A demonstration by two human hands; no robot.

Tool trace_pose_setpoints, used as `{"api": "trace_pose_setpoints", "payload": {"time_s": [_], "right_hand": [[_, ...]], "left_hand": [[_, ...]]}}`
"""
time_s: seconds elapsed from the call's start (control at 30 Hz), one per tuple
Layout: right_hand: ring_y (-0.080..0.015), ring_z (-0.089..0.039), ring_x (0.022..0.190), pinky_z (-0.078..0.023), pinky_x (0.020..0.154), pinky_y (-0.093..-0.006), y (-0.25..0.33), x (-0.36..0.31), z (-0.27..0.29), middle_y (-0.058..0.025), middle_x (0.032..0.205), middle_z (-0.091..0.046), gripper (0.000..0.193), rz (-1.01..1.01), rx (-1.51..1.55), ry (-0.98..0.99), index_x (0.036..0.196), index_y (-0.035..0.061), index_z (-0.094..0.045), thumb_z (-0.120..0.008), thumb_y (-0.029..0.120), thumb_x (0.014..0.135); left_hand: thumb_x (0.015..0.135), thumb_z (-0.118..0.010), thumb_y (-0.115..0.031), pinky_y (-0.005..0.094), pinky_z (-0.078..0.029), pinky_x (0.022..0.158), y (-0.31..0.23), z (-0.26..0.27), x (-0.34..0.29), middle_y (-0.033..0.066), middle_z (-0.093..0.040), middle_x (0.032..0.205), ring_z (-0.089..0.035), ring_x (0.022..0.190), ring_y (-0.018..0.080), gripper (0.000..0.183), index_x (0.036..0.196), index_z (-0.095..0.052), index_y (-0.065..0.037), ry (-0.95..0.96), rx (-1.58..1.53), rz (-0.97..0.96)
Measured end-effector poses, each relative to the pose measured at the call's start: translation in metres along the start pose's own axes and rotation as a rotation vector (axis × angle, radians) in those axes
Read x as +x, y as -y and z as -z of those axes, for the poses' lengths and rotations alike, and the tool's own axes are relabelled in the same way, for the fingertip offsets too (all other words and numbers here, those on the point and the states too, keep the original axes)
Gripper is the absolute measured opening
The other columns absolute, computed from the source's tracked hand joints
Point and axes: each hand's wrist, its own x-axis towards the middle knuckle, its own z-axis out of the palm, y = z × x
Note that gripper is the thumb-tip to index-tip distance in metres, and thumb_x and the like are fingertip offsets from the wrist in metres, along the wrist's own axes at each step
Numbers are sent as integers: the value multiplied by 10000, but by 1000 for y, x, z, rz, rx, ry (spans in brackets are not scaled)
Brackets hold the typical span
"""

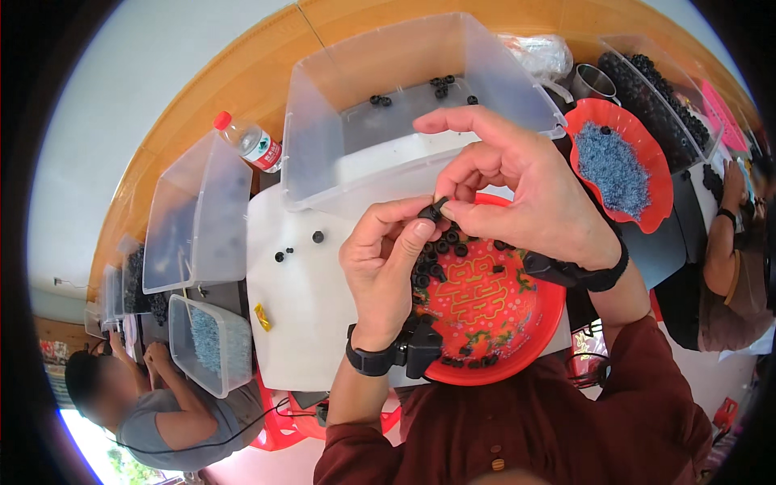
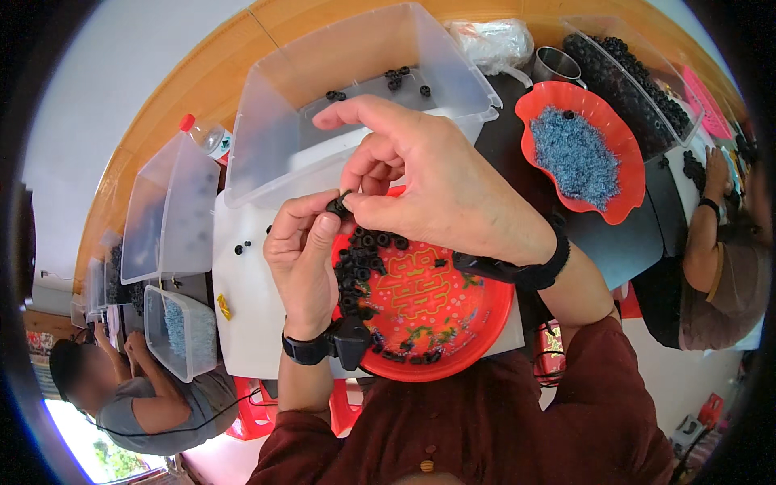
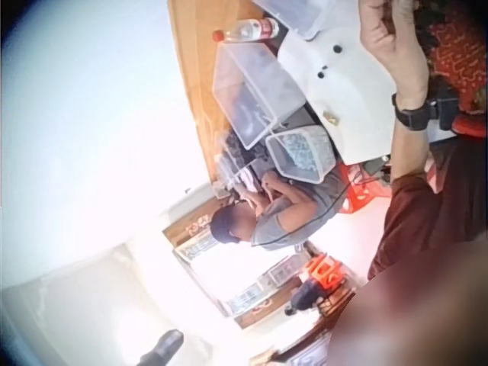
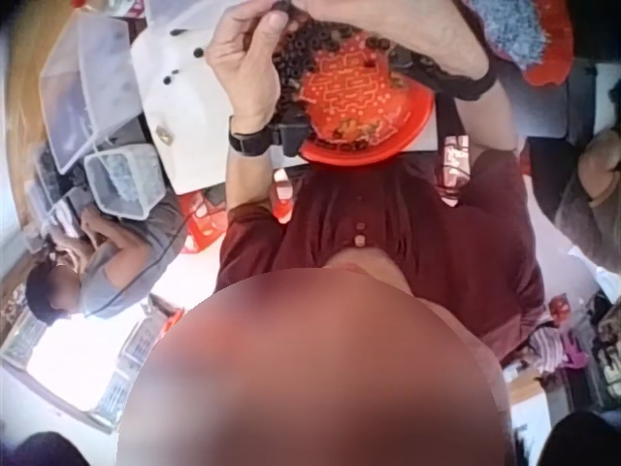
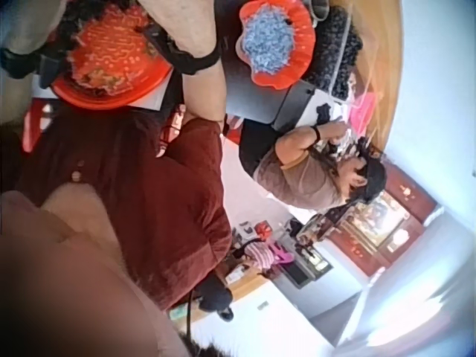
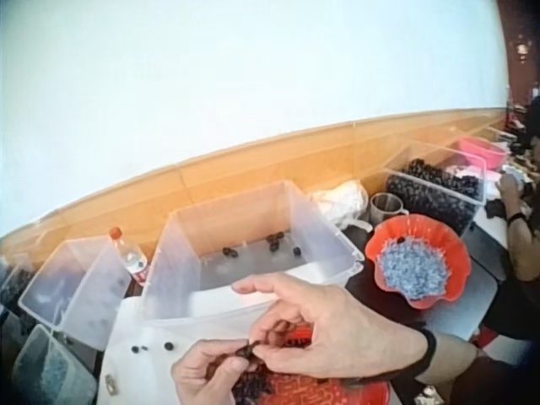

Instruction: The person picks up a black plastic component from a red tray, inserts a small blue bead into it, and places the assembled piece back onto the tray.

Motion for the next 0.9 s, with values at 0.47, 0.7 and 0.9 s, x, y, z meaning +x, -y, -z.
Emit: {"api": "trace_pose_setpoints", "payload": {"time_s": [0.47, 0.7, 0.9], "right_hand": [[-177, -640, 668, -519, 632, -281, -2, -1, -4, -95, 766, -641, 455, 133, -165, -83, 1188, 40, -519, -650, 17, 753], [-162, -633, 636, -487, 584, -279, -2, 1, 6, -108, 716, -655, 160, 11, -217, 25, 876, -14, -667, -652, 117, 785], [-259, -620, 640, -474, 581, -321, -2, 4, 5, -138, 726, -640, 132, 117, -309, 35, 874, -10, -663, -629, 93, 800]], "left_hand": [[895, -583, -13, 235, -509, 743, 4, -4, -3, 90, -657, 937, -627, 797, 117, 134, 1024, -590, 25, -50, 5, 0], [901, -580, -29, 231, -506, 715, 8, -2, -1, 83, -654, 895, -623, 768, 116, 123, 1014, -584, 20, -31, -49, 30], [922, -576, -114, 226, -463, 698, 7, -1, 0, 72, -642, 879, -594, 729, 119, 162, 1031, -564, 5, -54, -21, 73]]}}
